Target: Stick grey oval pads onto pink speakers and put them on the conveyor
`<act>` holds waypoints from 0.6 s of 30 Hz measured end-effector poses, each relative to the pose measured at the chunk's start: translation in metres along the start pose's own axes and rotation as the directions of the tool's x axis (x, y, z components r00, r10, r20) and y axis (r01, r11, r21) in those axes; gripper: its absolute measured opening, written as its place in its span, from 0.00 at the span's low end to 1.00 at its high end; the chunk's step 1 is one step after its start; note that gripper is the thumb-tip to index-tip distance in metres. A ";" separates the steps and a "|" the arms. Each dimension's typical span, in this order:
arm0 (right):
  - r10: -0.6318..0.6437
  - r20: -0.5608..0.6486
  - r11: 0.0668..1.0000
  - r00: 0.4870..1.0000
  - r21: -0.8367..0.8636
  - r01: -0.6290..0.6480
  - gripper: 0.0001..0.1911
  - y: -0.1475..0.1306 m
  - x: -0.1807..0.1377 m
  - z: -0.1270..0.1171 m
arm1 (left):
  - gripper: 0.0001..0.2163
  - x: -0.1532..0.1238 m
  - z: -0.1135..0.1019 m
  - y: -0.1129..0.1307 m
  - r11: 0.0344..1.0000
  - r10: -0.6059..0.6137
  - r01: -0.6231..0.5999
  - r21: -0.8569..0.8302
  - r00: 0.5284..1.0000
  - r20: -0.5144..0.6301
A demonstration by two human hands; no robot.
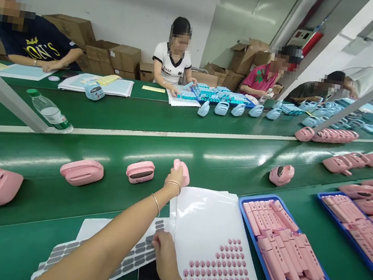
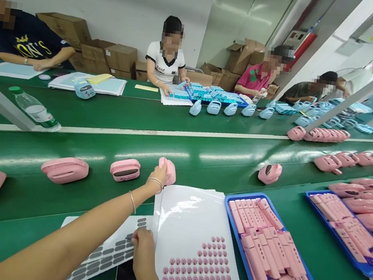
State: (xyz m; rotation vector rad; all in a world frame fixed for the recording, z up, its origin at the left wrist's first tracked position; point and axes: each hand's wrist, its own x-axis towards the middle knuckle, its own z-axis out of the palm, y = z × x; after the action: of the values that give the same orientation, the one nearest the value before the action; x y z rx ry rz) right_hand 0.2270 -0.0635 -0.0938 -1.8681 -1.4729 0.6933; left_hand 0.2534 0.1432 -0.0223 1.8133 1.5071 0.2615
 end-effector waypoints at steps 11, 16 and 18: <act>-0.223 0.017 0.974 0.975 0.043 0.222 0.28 -0.013 -0.013 0.034 | 0.18 -0.100 -0.080 -0.092 0.680 -0.372 0.306 -0.666 0.927 0.046; -0.362 0.082 0.932 0.929 0.044 0.359 0.32 0.006 -0.029 0.039 | 0.21 -0.209 -0.123 -0.148 0.503 -0.481 0.313 -0.806 0.876 0.039; -0.396 0.077 0.918 0.915 0.049 0.393 0.30 0.015 -0.036 0.033 | 0.20 -0.247 -0.132 -0.172 0.443 -0.536 0.278 -0.852 0.844 -0.003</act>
State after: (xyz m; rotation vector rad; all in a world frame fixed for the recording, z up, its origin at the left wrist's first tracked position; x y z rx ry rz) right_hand 0.2043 -0.0950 -0.1262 -1.4636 -1.8130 0.6001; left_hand -0.0248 -0.0238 0.0310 0.6076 1.5587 0.8563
